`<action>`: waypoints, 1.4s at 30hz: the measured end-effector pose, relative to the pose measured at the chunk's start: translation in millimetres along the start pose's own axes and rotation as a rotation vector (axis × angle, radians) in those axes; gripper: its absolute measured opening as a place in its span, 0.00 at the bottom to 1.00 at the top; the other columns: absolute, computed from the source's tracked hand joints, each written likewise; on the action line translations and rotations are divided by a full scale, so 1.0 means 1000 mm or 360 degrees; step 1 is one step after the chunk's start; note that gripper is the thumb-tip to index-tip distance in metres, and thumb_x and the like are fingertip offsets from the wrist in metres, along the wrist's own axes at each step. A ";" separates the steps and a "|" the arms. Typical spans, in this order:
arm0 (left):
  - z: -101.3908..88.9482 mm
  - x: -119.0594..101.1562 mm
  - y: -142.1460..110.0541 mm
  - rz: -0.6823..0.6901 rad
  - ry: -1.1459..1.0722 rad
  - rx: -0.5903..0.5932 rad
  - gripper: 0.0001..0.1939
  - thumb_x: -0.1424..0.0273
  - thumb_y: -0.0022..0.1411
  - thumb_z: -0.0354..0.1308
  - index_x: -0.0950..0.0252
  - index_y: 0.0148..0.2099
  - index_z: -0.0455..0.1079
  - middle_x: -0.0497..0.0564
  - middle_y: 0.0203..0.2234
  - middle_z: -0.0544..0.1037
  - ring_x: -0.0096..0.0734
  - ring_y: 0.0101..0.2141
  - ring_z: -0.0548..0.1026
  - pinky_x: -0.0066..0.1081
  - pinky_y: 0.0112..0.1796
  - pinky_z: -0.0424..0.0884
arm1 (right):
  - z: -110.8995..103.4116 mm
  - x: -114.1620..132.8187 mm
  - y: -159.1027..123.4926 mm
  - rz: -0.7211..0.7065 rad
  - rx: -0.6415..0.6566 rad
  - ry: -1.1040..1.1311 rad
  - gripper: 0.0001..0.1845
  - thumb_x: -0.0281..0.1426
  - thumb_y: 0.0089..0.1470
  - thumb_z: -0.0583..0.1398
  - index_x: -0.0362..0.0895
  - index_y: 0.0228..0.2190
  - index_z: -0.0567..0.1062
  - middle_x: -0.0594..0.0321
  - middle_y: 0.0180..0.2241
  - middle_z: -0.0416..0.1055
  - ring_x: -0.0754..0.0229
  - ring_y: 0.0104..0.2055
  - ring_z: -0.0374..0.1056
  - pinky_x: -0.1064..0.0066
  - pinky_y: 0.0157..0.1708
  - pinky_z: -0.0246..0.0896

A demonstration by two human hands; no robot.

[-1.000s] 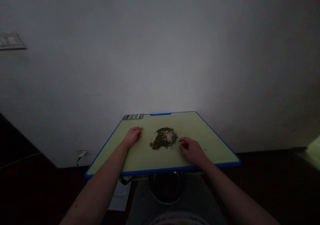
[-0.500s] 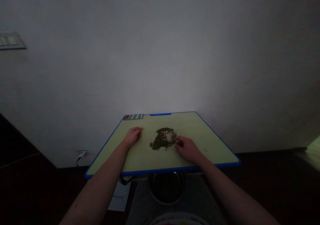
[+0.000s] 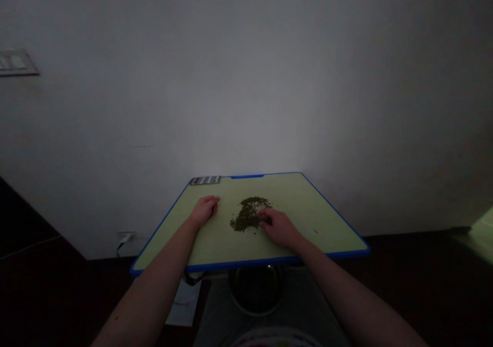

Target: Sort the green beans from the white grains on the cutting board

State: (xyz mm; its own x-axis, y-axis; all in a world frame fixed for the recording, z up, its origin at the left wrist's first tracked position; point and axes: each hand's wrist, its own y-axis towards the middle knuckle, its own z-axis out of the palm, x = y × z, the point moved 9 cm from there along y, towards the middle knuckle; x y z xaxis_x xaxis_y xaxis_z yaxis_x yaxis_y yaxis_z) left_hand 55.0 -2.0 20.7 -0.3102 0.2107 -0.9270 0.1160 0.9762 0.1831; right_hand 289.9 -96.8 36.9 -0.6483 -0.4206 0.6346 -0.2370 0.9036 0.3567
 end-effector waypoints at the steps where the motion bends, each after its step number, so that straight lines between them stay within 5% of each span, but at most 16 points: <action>1: -0.001 -0.001 0.000 0.0000 0.0007 -0.0008 0.19 0.58 0.53 0.50 0.64 0.17 0.57 0.43 0.09 0.60 0.22 0.14 0.57 0.26 0.20 0.55 | 0.001 0.001 0.001 -0.0005 0.0010 0.0006 0.14 0.26 0.46 0.57 0.44 0.38 0.72 0.64 0.26 0.72 0.63 0.28 0.65 0.72 0.32 0.56; 20: -0.001 -0.005 -0.003 -0.0012 0.0036 -0.0028 0.19 0.57 0.52 0.50 0.64 0.17 0.57 0.43 0.09 0.60 0.22 0.14 0.57 0.27 0.19 0.54 | 0.005 0.007 -0.002 -0.0080 0.0099 0.0055 0.14 0.26 0.46 0.57 0.45 0.38 0.73 0.66 0.25 0.69 0.64 0.28 0.63 0.74 0.30 0.56; 42: -0.001 0.002 0.001 0.0004 -0.0014 -0.0005 0.19 0.57 0.52 0.50 0.64 0.17 0.58 0.43 0.09 0.60 0.23 0.14 0.57 0.27 0.20 0.55 | -0.006 0.004 -0.039 -0.0025 0.0350 0.0182 0.13 0.28 0.46 0.56 0.44 0.36 0.74 0.67 0.23 0.67 0.65 0.25 0.62 0.75 0.25 0.55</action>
State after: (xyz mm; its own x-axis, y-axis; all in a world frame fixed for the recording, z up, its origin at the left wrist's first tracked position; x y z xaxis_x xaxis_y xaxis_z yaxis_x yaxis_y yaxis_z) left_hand 53.5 -0.6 19.5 -0.3014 0.2124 -0.9295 0.1135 0.9759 0.1862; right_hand 300.5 -134.2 29.4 -0.5602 -0.4301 0.7080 -0.4063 0.8874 0.2176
